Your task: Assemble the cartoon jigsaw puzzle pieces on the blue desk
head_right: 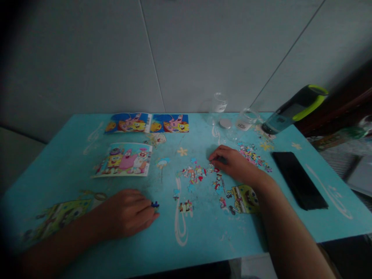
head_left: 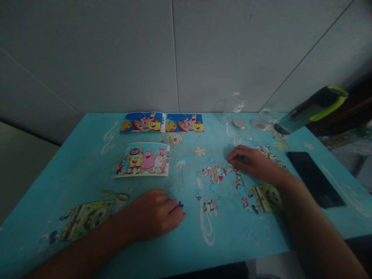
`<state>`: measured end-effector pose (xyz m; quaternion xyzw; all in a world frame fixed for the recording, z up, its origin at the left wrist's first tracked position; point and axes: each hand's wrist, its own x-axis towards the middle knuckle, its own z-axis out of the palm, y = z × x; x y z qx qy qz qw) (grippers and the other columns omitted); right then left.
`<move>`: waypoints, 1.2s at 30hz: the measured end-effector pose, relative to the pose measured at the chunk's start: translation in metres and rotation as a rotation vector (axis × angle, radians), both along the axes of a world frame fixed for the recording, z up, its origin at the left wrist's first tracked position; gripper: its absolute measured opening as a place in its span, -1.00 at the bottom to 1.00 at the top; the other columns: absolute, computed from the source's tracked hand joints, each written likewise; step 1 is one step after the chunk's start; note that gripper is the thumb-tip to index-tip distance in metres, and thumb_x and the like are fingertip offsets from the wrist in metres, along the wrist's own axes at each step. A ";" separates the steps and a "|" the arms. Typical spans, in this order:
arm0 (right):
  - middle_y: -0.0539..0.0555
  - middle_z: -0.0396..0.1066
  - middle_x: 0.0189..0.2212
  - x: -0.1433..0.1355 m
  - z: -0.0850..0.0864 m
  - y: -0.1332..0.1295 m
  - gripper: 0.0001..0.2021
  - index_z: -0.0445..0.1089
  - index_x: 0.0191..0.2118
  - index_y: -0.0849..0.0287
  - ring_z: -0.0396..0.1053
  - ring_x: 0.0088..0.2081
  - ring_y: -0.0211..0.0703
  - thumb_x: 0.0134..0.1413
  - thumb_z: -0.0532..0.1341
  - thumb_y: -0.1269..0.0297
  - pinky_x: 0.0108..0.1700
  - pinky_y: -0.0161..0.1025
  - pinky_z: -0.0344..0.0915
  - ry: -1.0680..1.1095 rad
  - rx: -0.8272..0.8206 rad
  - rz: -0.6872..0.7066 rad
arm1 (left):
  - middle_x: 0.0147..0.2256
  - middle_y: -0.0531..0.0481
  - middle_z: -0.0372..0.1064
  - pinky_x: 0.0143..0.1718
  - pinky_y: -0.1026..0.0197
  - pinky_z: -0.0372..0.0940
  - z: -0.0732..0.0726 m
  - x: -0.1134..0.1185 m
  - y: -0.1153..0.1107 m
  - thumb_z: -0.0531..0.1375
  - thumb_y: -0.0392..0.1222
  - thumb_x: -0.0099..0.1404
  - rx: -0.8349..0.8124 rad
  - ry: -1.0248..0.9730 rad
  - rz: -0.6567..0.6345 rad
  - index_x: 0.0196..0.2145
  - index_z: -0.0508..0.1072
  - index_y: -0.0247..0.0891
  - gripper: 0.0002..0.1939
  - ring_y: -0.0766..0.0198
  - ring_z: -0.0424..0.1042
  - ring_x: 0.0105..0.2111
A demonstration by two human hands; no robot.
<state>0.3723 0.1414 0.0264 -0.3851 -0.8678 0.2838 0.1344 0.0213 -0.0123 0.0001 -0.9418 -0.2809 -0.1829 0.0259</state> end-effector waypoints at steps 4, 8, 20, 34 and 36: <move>0.10 0.47 -0.17 0.004 -0.007 0.004 -0.83 0.52 -0.13 0.05 0.45 -0.24 -0.13 0.28 0.22 0.15 -0.16 -0.14 0.41 -0.015 0.007 -0.062 | -0.57 0.14 0.29 -0.53 0.07 0.07 0.000 0.000 0.000 0.14 -0.26 0.46 -0.001 0.000 -0.005 -0.46 0.31 -0.19 -0.72 0.27 0.25 -0.60; 0.09 0.48 -0.16 0.006 -0.008 0.005 -0.83 0.52 -0.12 0.04 0.46 -0.24 -0.13 0.28 0.21 0.17 -0.16 -0.14 0.41 -0.033 0.005 -0.073 | -0.57 0.13 0.28 -0.53 0.08 0.06 0.000 0.000 0.000 0.15 -0.27 0.45 0.024 -0.002 -0.010 -0.47 0.30 -0.19 -0.72 0.27 0.24 -0.60; 0.10 0.51 -0.14 0.004 -0.006 0.004 -0.81 0.54 -0.11 0.04 0.49 -0.18 -0.09 0.27 0.20 0.21 -0.09 -0.10 0.43 -0.035 0.076 -0.092 | -0.56 0.13 0.33 -0.50 0.12 0.10 -0.002 -0.002 -0.001 0.15 -0.26 0.46 0.014 -0.009 -0.015 -0.44 0.33 -0.20 -0.74 0.28 0.29 -0.58; 0.10 0.52 -0.13 0.004 -0.006 0.004 -0.81 0.53 -0.08 0.04 0.48 -0.16 -0.10 0.30 0.19 0.22 -0.11 -0.11 0.42 -0.050 0.102 -0.096 | -0.57 0.14 0.29 -0.52 0.09 0.07 -0.003 -0.001 0.000 0.14 -0.27 0.45 0.023 0.000 -0.011 -0.44 0.30 -0.19 -0.74 0.27 0.25 -0.60; 0.10 0.52 -0.13 0.004 -0.006 0.004 -0.81 0.53 -0.08 0.04 0.49 -0.16 -0.09 0.30 0.18 0.21 -0.11 -0.10 0.43 -0.047 0.099 -0.098 | -0.57 0.14 0.29 -0.53 0.08 0.07 -0.002 -0.001 0.000 0.14 -0.26 0.45 0.024 0.006 -0.008 -0.44 0.30 -0.18 -0.74 0.27 0.25 -0.60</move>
